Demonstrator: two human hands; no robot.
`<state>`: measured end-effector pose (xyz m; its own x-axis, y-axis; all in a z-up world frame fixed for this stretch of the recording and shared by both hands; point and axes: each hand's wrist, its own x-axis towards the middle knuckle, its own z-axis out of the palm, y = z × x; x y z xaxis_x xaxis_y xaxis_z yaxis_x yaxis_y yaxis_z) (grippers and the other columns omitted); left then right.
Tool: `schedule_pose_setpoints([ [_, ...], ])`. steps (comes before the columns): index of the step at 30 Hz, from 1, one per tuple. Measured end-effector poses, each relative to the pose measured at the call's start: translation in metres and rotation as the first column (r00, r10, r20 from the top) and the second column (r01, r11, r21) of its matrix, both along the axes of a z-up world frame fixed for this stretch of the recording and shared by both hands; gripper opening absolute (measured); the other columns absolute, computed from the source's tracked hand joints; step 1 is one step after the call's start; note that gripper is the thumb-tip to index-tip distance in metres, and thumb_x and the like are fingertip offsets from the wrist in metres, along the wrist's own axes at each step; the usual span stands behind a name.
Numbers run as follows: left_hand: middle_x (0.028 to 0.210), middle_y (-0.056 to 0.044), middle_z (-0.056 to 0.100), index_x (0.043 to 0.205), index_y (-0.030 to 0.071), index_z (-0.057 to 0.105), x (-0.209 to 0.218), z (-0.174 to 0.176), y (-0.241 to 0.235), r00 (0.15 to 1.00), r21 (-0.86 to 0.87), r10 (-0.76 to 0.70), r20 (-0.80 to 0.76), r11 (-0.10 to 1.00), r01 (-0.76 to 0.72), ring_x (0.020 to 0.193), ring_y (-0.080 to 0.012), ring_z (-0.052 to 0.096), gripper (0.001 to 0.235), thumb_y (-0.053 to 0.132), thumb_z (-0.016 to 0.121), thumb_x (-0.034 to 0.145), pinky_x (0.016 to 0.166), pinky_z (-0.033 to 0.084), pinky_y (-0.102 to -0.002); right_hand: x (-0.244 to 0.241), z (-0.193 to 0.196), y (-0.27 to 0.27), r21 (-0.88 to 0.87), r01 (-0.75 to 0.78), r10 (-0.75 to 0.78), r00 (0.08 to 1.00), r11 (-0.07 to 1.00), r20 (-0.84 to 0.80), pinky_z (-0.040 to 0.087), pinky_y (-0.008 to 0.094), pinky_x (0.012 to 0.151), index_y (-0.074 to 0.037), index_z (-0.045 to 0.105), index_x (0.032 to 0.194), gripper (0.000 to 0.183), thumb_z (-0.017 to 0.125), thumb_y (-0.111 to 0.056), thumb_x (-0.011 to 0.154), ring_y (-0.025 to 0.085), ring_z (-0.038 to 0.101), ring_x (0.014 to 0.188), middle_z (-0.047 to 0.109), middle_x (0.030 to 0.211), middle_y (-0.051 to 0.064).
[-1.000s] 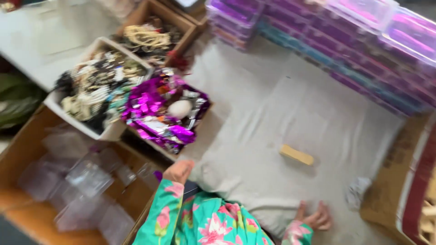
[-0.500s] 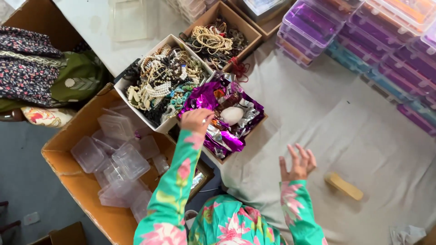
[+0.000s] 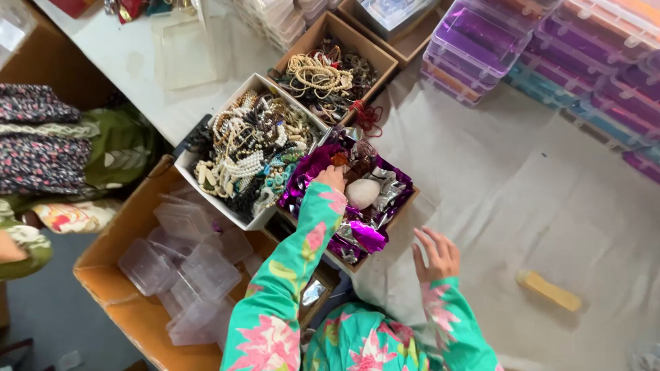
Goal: The person wipes small wooden pieces with a white cloth on a table covered with a white sheet. They then wrap the cleaned wooden pieces in a piece of shiny foil and place the wrapped bundle on the table. The person repeats the process by picking up more wooden pieces from a cardboard box and wiping them with the cloth.
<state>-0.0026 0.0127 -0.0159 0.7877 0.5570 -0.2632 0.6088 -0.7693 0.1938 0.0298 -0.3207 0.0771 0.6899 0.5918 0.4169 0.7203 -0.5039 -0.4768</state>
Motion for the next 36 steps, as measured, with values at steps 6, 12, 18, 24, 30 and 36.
schedule_pose_setpoints([
  [6,0.112,-0.011,0.066,0.114,0.012,0.063,-0.003,-0.021,0.004,0.996,0.014,0.053,0.071,0.998,-0.054,0.107,-0.0343,0.066,0.038,0.028,0.078,0.083,0.080,0.057,-0.050,0.021,-0.010,0.100,-0.017,-0.302,0.302,0.948,0.953,0.095,0.052,0.038,0.088,-0.016,0.066,0.128,0.037,0.072,-0.017,0.091,0.024,0.067,0.106,0.068,0.123,0.004],
  [12,0.107,-0.016,0.064,0.112,0.009,0.061,-0.017,-0.038,0.008,0.982,0.043,-0.011,0.191,0.999,0.003,0.096,-0.0375,0.067,0.034,0.019,0.076,0.083,0.076,0.057,-0.049,0.039,-0.035,0.152,-0.265,-0.418,0.421,0.906,0.869,-0.048,0.052,0.042,0.094,-0.023,0.059,0.133,0.065,0.073,-0.011,0.071,0.031,0.055,0.127,0.057,0.140,0.004],
  [18,0.101,-0.021,0.067,0.112,0.007,0.056,-0.007,-0.057,0.020,0.994,0.011,0.009,0.113,1.000,-0.010,0.092,-0.0418,0.069,0.038,0.014,0.077,0.081,0.071,0.057,-0.051,0.040,-0.052,0.163,-0.353,-0.407,0.385,0.913,0.843,-0.134,0.051,0.049,0.095,-0.019,0.049,0.144,0.090,0.084,-0.020,0.061,0.036,0.047,0.132,0.052,0.142,0.008],
  [24,0.089,-0.023,0.070,0.125,0.007,0.043,-0.007,0.019,0.006,0.996,-0.148,0.057,0.072,0.988,-0.046,0.084,-0.0456,0.069,0.058,0.017,0.079,0.080,0.069,0.054,-0.056,0.047,-0.083,0.146,-0.305,-0.389,0.400,0.916,0.869,-0.031,0.056,0.044,0.090,-0.027,0.051,0.144,0.090,0.089,-0.031,0.063,0.032,0.051,0.127,0.054,0.142,0.002],
  [30,0.083,-0.013,0.073,0.124,0.013,0.041,-0.001,0.084,-0.004,0.954,-0.254,0.211,0.214,0.955,-0.154,0.077,-0.0386,0.072,0.054,0.014,0.076,0.082,0.067,0.054,-0.053,0.046,-0.053,0.121,-0.007,-0.227,0.205,0.894,0.974,-0.398,0.058,0.041,0.086,-0.027,0.066,0.133,0.071,0.091,-0.035,0.068,0.028,0.062,0.107,0.070,0.121,0.001],
  [36,0.090,-0.008,0.073,0.127,0.011,0.041,-0.017,0.139,0.022,0.810,-0.278,0.329,0.485,0.936,-0.214,0.071,-0.0256,0.074,0.050,0.011,0.072,0.088,0.061,0.060,-0.040,0.044,-0.023,0.108,0.163,0.022,0.085,0.779,0.986,-0.621,0.061,0.037,0.088,-0.026,0.070,0.131,0.065,0.088,-0.033,0.069,0.024,0.069,0.100,0.071,0.107,0.004],
])
